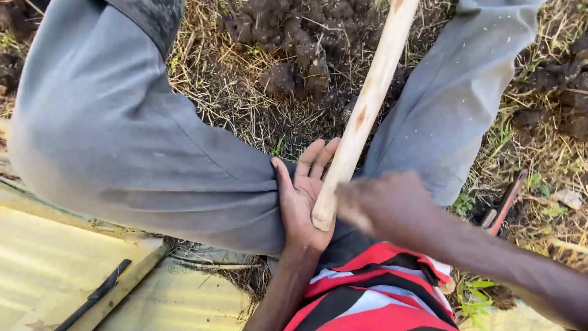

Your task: Sanding a wooden handle of a garden tool using sandpaper while sitting on the ground.

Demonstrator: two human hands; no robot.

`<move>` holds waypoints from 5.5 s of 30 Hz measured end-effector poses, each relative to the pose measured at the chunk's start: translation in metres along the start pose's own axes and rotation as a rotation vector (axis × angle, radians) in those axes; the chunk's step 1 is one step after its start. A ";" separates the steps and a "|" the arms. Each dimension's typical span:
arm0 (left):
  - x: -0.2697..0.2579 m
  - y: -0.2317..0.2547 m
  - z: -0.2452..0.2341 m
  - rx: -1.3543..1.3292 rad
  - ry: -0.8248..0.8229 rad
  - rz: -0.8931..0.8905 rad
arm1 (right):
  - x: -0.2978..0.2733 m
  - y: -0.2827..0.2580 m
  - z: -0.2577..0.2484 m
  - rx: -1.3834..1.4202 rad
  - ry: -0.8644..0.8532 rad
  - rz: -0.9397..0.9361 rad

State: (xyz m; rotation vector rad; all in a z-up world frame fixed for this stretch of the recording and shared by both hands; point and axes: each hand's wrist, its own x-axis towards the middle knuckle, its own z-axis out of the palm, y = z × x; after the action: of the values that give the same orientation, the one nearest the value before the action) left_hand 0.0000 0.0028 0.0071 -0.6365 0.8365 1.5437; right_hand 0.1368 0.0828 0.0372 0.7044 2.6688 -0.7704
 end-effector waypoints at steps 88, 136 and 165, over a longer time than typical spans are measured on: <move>0.002 0.009 -0.003 -0.016 -0.076 -0.028 | 0.013 0.028 -0.008 0.265 0.337 0.265; -0.034 -0.001 0.037 1.599 -0.146 0.041 | -0.025 0.015 0.003 1.090 0.778 0.432; 0.087 -0.003 -0.078 1.225 -0.717 0.244 | -0.011 0.067 0.092 1.150 0.742 0.539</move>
State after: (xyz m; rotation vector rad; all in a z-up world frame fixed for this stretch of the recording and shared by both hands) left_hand -0.0149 -0.0081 -0.1078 0.8787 1.0902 1.0338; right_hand 0.1928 0.0768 -0.0630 2.1867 2.0375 -2.1696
